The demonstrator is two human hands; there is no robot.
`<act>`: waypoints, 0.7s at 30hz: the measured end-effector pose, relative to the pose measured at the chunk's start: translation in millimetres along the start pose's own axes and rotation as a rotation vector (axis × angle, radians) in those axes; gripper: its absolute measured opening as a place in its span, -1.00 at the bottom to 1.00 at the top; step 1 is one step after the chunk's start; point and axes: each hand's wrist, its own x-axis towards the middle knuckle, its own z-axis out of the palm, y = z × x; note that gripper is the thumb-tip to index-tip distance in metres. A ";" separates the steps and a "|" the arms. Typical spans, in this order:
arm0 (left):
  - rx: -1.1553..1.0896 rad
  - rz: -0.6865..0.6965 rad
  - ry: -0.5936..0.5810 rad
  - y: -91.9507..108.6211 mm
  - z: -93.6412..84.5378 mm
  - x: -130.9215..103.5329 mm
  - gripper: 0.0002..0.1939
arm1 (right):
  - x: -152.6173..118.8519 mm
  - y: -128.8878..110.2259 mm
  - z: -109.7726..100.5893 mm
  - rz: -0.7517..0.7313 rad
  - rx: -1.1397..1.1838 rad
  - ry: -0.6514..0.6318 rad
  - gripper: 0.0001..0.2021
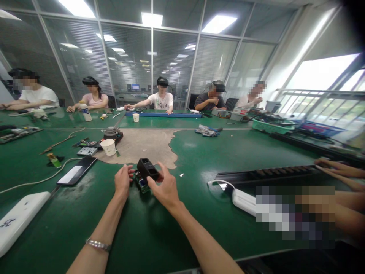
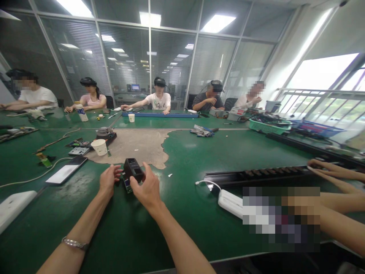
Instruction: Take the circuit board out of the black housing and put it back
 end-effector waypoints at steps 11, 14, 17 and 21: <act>-0.043 0.010 0.055 -1.2 -4.3 0.0 -0.50 | -11.7 -8.2 20.0 -0.111 -0.119 0.016 -0.36; -0.067 0.018 0.086 -2.5 -4.5 1.8 -0.54 | -13.9 -9.3 18.9 -0.142 -0.117 0.020 -0.36; -0.094 0.021 0.098 -3.3 -3.5 3.2 -0.56 | -14.6 -9.3 18.6 -0.152 -0.113 0.009 -0.36; -0.110 0.018 0.090 -2.9 -2.3 3.3 -0.55 | -13.5 -7.5 19.0 -0.137 -0.108 -0.019 -0.35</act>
